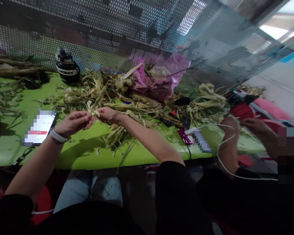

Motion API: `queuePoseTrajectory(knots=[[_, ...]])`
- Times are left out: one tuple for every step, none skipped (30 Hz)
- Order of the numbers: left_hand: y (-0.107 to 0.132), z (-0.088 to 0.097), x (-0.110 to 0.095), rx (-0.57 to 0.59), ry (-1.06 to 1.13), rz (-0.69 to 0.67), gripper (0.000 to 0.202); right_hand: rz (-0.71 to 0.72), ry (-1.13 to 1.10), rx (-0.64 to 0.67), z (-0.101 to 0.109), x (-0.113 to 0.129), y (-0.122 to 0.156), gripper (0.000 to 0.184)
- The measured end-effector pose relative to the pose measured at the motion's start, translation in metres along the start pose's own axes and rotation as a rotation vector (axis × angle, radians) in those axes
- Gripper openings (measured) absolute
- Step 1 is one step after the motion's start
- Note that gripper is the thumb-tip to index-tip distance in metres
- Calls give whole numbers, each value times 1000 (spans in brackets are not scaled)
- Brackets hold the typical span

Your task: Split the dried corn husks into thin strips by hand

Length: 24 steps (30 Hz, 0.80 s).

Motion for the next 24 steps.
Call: queuePoseTrajectory(knots=[[-2, 3, 2, -63, 74, 4, 27, 24, -25, -51, -5, -6, 9, 51], [-5, 6, 4, -107, 124, 18, 25, 40, -41, -81, -11, -10, 17, 53], [-8, 8, 6, -132, 154, 40, 23, 64, -66, -146, -15, -11, 25, 54], [-11, 10, 8, -144, 169, 67, 22, 77, -56, -193, -18, -10, 32, 55], [-13, 11, 11, -150, 175, 90, 21, 81, -21, -216, -21, -8, 38, 55], [-15, 12, 13, -151, 174, 112, 21, 92, 33, -238, -23, -4, 43, 55], [-17, 12, 15, -152, 168, 129, 20, 106, 101, -245, -25, 0, 47, 55], [-18, 12, 17, -154, 162, 142, 20, 125, 170, -249, -26, 5, 50, 54], [-19, 12, 18, -154, 158, 151, 20, 151, 230, -254, -27, 9, 52, 53], [-19, 12, 19, -152, 153, 159, 20, 176, 277, -258, -28, 12, 54, 52], [-19, 12, 20, -148, 147, 164, 21, 203, 313, -263, -29, 15, 56, 50], [-20, 12, 21, -146, 142, 165, 23, 226, 342, -270, -29, 16, 57, 48], [-20, 12, 21, -146, 133, 164, 24, 246, 371, -280, -30, 17, 58, 45], [-20, 12, 22, -148, 120, 160, 25, 265, 411, -293, -31, 17, 59, 42], [-21, 12, 22, -151, 101, 156, 26, 286, 463, -310, -31, 17, 60, 39], [-21, 13, 22, -155, 79, 153, 27, 310, 527, -334, -32, 17, 61, 36], [-21, 13, 23, -159, 50, 148, 28, 340, 596, -366, -33, 18, 61, 33], [-21, 12, 23, -163, 12, 139, 29, 371, 664, -403, -34, 19, 62, 31], [-21, 12, 23, -169, -41, 124, 30, 404, 725, -440, -36, 20, 63, 29], [-21, 12, 23, -178, -105, 101, 31, 432, 774, -475, -37, 21, 63, 27], [-21, 11, 22, -188, -178, 73, 33, 452, 812, -503, -37, 22, 64, 25], [-20, 10, 21, -199, -255, 44, 34, 464, 840, -520, -38, 22, 64, 24], [-20, 9, 20, -212, -334, 17, 34, 472, 861, -527, -38, 22, 64, 23], [-20, 8, 19, -223, -411, -4, 34, 476, 877, -531, -37, 22, 63, 22]])
Point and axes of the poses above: each hand's wrist, its own y-axis away from the middle knuckle, its own z-axis out of the back of the hand, x = y × z, the point moved 2 cm from there along -y, towards the middle knuckle, and after that the axes turned 12 degrees about z, right-handed, at the moved point
